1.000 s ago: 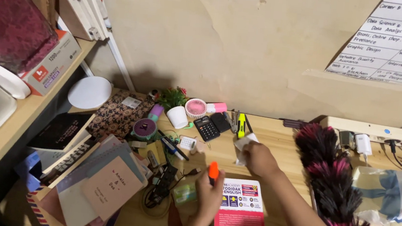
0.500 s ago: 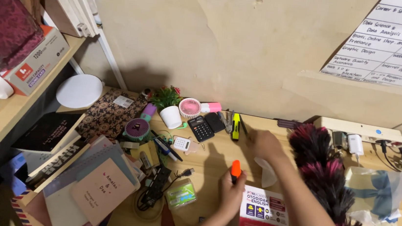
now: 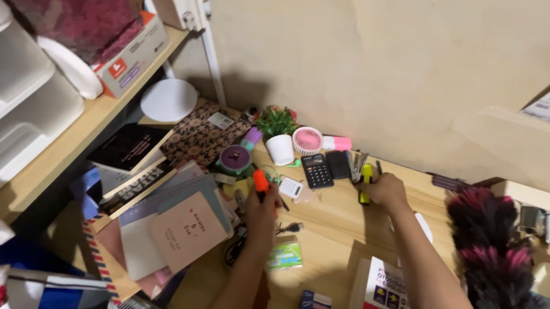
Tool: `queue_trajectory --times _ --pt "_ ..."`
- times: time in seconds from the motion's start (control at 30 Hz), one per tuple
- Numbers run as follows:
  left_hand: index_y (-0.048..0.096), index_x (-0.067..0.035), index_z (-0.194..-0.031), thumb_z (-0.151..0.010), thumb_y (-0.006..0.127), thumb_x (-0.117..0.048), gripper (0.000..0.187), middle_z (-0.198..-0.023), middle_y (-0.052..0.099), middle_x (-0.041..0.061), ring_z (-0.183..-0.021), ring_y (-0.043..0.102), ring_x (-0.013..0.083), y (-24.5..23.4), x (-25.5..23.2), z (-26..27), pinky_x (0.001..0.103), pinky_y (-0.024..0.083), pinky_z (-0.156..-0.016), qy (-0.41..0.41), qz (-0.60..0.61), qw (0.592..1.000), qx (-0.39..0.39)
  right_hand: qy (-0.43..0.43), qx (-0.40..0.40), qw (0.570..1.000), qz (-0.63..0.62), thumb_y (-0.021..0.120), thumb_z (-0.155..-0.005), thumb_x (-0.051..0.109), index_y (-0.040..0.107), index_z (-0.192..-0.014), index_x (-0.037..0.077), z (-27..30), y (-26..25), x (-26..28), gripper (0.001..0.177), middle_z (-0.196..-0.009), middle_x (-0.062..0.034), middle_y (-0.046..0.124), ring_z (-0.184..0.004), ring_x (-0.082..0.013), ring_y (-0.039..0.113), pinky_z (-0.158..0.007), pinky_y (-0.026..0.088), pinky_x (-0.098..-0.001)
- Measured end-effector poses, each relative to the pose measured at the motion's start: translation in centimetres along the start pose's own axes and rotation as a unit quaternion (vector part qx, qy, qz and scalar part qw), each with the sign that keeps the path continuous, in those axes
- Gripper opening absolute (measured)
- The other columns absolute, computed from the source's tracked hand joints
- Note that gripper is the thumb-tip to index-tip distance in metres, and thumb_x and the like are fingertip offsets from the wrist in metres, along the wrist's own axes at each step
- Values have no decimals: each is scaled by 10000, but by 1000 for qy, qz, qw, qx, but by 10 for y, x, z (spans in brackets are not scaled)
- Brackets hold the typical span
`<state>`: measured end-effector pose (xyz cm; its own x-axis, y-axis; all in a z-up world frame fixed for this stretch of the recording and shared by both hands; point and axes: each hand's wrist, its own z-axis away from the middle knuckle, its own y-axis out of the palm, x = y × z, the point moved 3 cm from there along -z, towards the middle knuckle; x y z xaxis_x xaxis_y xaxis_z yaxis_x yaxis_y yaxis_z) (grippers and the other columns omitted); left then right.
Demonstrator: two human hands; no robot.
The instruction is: Organizing various desk and office supplies into a multi-tiered plastic storage unit.
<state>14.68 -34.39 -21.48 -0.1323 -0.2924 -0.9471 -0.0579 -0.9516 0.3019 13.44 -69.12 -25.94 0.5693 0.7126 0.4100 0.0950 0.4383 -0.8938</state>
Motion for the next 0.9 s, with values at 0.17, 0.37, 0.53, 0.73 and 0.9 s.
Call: queue_trajectory --times 0.17,0.37,0.53,0.73,0.9 --pt "615 -55 -1018 -955 671 -172 144 -715 552 -23 -571 473 54 -16 -25 -8 234 357 -481 13 33 999 5 -3 -34 999 -4 873 -690 532 711 -967 -38 21 -4 14 654 -924 -231 757 -895 -355 747 -816 579 -417" --pt "651 -97 -1149 -897 747 -160 277 -751 528 -62 -591 435 24 -17 -51 -5 199 347 -508 7 57 998 34 -232 -35 903 -361 757 -891 69 556 -1187 35 87 -2 109 359 -948 -96 718 -837 -163 694 -710 559 -315" --pt "649 -59 -1119 -877 800 -131 294 -778 572 -32 -637 503 45 -22 -49 -2 223 411 -548 28 39 998 43 -356 94 828 -423 700 -953 -40 610 -1156 47 161 -1 197 238 -957 -34 671 -867 -82 632 -731 517 -228" --pt "587 -16 -1054 -865 782 -55 274 -842 661 34 -692 628 111 -66 -87 7 259 520 -619 94 98 985 -102 -302 150 817 -468 661 -996 40 706 -1022 50 146 23 204 53 -851 10 718 -694 -64 590 -615 481 -245" --pt "523 -36 -1039 -892 751 2 274 -845 643 46 -693 659 124 -74 -102 11 271 556 -625 207 103 970 -74 -322 -31 940 -107 793 -821 219 737 -965 81 153 37 212 206 -797 -123 722 -712 -284 685 -670 553 -400"
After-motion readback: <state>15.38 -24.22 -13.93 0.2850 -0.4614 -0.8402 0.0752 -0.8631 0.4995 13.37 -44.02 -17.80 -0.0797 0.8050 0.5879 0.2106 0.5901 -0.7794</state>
